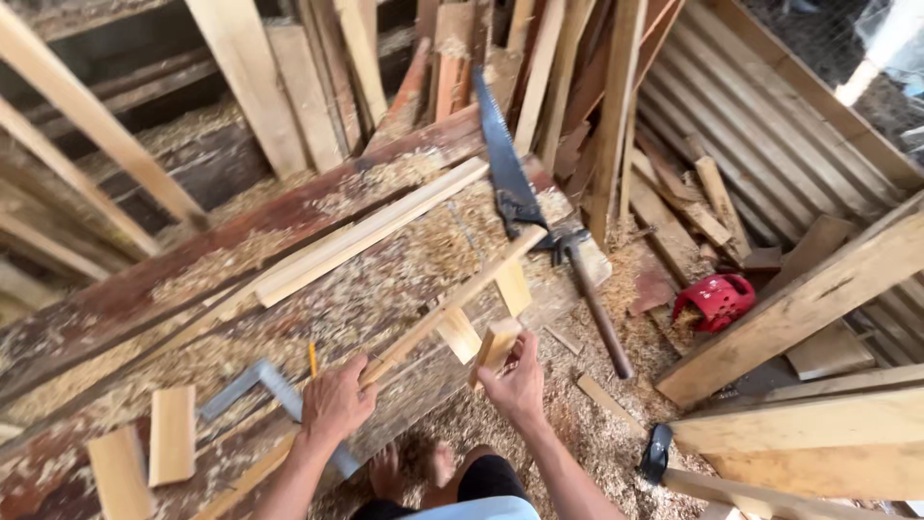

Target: The person assembles a small wooden ladder on a workbench: they position thin wood strips as rungs across two side rails, mark positions with a pencil, check alignment with a try square, and hammer nails to fasten each rung, then lift the assembled ladder frame.

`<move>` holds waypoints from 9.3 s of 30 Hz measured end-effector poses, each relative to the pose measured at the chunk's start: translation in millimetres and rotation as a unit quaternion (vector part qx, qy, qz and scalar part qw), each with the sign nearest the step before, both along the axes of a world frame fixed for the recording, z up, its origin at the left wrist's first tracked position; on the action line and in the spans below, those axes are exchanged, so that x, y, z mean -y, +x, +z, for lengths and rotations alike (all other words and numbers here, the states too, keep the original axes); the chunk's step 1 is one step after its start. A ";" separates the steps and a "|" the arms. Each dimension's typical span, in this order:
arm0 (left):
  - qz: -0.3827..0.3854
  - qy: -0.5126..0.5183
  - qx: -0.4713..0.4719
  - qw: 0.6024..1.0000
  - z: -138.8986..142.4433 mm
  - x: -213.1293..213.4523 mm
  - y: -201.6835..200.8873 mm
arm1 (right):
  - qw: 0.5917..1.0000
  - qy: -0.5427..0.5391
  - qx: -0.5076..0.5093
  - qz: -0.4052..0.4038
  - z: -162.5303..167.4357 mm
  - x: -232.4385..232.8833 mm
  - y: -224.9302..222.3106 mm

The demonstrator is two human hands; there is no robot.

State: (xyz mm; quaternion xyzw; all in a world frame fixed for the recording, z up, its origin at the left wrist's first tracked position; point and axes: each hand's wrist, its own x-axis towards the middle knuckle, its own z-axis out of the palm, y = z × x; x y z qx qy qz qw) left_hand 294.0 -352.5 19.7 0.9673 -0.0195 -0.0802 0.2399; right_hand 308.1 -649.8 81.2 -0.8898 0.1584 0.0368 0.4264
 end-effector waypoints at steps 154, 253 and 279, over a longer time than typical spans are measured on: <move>-0.097 0.101 0.061 0.988 22.1 103.9 35.9 | 0.956 0.075 -0.008 0.285 81.9 83.9 -18.3; 0.416 -0.020 0.024 0.909 12.7 -110.3 -26.9 | 0.917 0.029 -0.133 0.374 -17.4 -80.2 -12.3; 0.467 -0.265 -0.052 0.842 26.1 -168.7 -69.2 | 0.940 0.136 -0.016 0.313 -74.9 -359.5 88.9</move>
